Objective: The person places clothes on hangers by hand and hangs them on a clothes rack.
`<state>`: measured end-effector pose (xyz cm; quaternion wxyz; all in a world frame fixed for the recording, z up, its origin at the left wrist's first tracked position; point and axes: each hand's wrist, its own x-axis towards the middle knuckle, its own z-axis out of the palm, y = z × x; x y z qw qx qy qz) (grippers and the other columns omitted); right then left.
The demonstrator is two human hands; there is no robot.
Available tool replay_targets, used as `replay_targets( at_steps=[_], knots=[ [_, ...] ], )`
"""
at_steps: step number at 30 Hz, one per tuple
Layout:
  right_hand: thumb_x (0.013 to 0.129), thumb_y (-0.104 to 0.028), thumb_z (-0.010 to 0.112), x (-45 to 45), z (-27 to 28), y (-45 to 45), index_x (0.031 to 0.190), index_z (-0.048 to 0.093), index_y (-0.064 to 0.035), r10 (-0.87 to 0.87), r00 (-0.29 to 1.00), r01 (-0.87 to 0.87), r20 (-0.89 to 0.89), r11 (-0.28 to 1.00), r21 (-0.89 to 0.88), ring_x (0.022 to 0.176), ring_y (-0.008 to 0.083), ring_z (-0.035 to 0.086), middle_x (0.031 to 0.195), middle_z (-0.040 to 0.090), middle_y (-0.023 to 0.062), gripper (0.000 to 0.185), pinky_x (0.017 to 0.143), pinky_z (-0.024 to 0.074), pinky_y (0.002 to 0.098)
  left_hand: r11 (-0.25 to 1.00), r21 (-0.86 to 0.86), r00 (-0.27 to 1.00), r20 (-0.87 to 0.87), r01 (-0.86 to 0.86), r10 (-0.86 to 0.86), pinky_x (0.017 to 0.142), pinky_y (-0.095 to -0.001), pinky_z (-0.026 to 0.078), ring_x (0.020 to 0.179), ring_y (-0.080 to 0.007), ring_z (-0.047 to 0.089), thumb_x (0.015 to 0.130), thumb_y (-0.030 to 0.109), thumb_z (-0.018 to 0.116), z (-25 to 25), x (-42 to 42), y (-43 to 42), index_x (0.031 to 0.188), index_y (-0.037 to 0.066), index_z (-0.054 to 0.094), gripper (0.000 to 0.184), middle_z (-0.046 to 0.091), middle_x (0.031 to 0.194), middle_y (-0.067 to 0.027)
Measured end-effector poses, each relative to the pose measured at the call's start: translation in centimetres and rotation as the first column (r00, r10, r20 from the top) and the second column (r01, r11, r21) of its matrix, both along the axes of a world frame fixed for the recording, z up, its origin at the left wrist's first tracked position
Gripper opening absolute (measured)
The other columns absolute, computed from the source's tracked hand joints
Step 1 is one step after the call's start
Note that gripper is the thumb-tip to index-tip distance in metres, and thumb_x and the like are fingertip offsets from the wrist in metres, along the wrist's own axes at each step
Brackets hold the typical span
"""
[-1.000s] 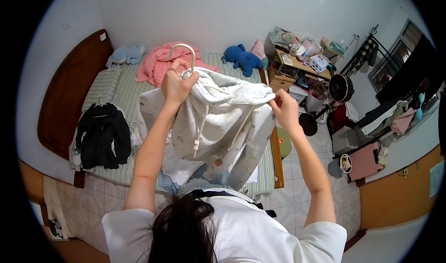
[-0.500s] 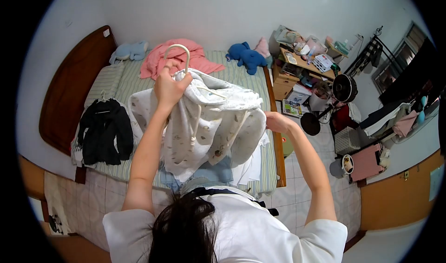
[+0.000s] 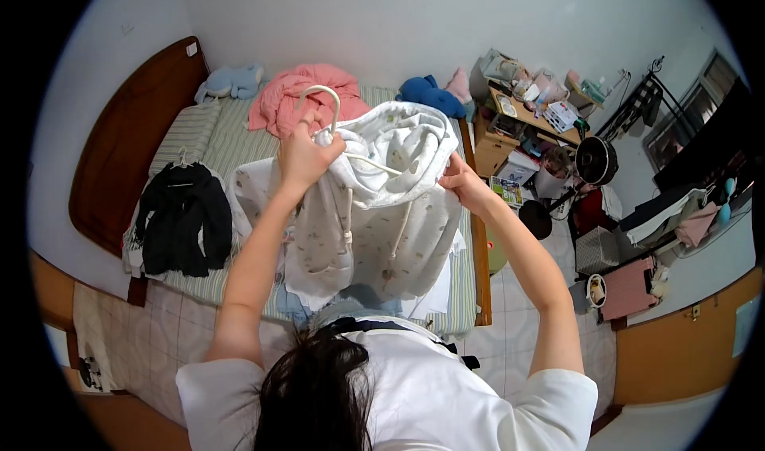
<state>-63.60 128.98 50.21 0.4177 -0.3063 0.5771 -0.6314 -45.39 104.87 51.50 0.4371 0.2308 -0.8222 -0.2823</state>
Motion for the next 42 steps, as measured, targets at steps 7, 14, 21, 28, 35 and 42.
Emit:
replay_targets(
  at_steps=[7,14,21,28,35,42],
  knots=[
    [0.081,0.005,0.055,2.4,1.5,-3.2,0.128,0.041,-0.0039,-0.088,0.936,0.001,-0.341,0.969,-0.247,0.098,0.0161,0.056,0.11,0.059,0.005,0.05,0.084,0.0426,0.0273,0.999,0.03,0.999,0.05,-0.013,0.012,0.06,-0.0405,0.044,0.066,-0.0335,0.06,0.066,0.033,0.067,0.9,-0.4,1.4,0.089,0.01,0.054,0.035,0.058,0.066,-0.0137],
    [0.086,-0.023,0.06,2.1,2.8,-2.8,0.093,0.059,0.0016,0.1,0.331,0.268,-0.938,0.943,0.195,0.061,0.0277,0.056,0.065,0.056,0.0179,0.025,0.059,0.0435,0.0359,0.996,0.09,0.995,-0.096,-0.025,0.034,0.062,-0.0407,0.046,0.072,-0.033,0.063,0.065,0.036,0.068,0.9,-1.9,-0.6,0.086,0.011,0.054,0.036,0.063,0.075,-0.0138],
    [0.079,-0.034,0.066,1.8,1.4,-2.9,0.077,0.058,-0.0016,-0.073,0.217,0.267,-0.973,0.964,-0.013,0.06,0.0364,0.057,0.063,0.059,0.0162,0.033,0.055,0.0421,0.0423,0.999,0.036,0.988,-0.152,0.033,-0.028,0.064,-0.04,0.046,0.075,-0.0328,0.062,0.067,0.038,0.067,1.1,-2.8,-0.3,0.087,0.01,0.054,0.037,0.064,0.078,-0.0131],
    [0.078,-0.035,0.066,3.4,4.1,-5.2,0.083,0.058,-0.0044,-0.189,0.056,0.305,-0.98,0.938,-0.163,0.064,0.0344,0.058,0.066,0.06,0.0138,0.032,0.055,0.0433,0.0422,0.999,-0.051,0.994,-0.107,0.01,-0.015,0.074,-0.0346,0.044,0.081,-0.0273,0.06,0.075,0.035,0.066,4.7,-2.0,0.4,0.089,0.006,0.054,0.034,0.061,0.081,-0.0095],
    [0.075,-0.038,0.069,3.6,6.0,-5.8,0.082,0.063,-0.006,-0.256,0.176,0.3,-0.951,0.934,-0.196,0.058,0.031,0.057,0.061,0.059,0.0122,0.033,0.052,0.0411,0.0386,0.975,-0.023,0.943,-0.249,0.221,-0.219,0.056,-0.0358,0.04,0.058,-0.0235,0.056,0.086,0.038,0.051,4.1,-0.8,-3.0,0.095,0.009,0.054,0.03,0.056,0.06,-0.0083],
    [0.075,-0.037,0.07,3.1,7.3,-4.6,0.077,0.062,-0.0035,-0.262,0.159,0.356,-0.952,0.914,-0.192,0.051,0.0304,0.051,0.056,0.055,0.0129,0.035,0.048,0.0372,0.0368,0.974,-0.033,0.956,-0.188,0.223,-0.225,0.057,-0.0272,0.04,0.054,-0.0135,0.052,0.085,0.023,0.049,5.0,1.2,-3.6,0.089,0.003,0.059,0.023,0.054,0.057,-0.0057]
  ],
)
